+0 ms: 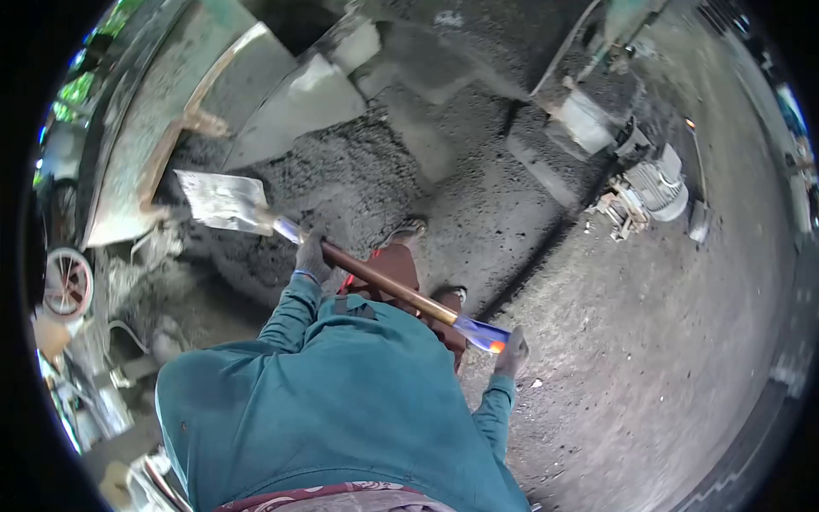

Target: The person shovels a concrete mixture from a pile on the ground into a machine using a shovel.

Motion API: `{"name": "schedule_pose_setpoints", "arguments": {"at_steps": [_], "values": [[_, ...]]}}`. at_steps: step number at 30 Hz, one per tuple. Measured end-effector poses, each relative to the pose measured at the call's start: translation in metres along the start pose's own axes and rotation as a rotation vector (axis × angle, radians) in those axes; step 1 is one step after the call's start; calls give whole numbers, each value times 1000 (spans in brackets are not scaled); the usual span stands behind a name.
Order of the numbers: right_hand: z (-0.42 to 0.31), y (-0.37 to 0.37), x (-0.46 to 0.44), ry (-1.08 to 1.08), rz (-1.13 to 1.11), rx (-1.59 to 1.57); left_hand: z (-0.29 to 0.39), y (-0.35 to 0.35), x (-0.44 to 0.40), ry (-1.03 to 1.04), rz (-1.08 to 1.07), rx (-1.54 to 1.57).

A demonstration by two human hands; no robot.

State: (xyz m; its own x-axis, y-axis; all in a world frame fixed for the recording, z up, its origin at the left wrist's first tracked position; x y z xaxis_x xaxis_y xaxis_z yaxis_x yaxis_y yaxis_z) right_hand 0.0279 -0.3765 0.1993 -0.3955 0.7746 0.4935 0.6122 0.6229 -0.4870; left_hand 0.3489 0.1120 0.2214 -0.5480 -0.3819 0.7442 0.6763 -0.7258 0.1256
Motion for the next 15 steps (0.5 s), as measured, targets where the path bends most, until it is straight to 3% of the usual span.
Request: {"name": "schedule_pose_setpoints", "arguments": {"at_steps": [2,3,4,5,6,7,8,10,12,13,15], "values": [[5,33,2,264,-204,-155,30,-40,34,115,77,-218],[34,53,-13,124,-297,-168,57,-42,77,225,144,-383],[58,70,-38,-30,-343,-188,64,-45,81,176,107,-227],[5,72,-17,-57,-299,-287,71,-46,85,124,79,-72],[2,88,-12,-32,-302,-438,74,-56,71,173,73,23],[-25,96,3,-46,-525,-296,93,-24,103,299,14,62],[-8,112,-2,25,-588,-174,97,-32,88,353,47,54],[-90,107,40,-145,-682,-132,74,-35,36,314,-104,65],[-54,123,29,-30,-426,33,20,-18,-14,143,-228,204],[-47,123,34,73,-376,-33,-9,-7,-41,59,-273,276],[-6,121,18,-88,-188,325,-89,6,-84,-258,-230,254]]}}
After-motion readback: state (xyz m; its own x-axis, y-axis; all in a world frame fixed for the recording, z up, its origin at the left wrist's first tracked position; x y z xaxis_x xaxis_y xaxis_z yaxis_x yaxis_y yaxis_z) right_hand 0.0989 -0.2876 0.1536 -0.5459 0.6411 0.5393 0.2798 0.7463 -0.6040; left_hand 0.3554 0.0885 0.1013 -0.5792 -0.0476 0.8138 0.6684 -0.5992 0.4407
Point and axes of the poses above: each hand's wrist, its own x-axis away from the middle knuckle, its own y-axis out of the palm, z = x × y, the point moved 7 cm from there along -x, towards the middle knuckle, and after that the axes turned 6 degrees about x, right-handed, at the moved point
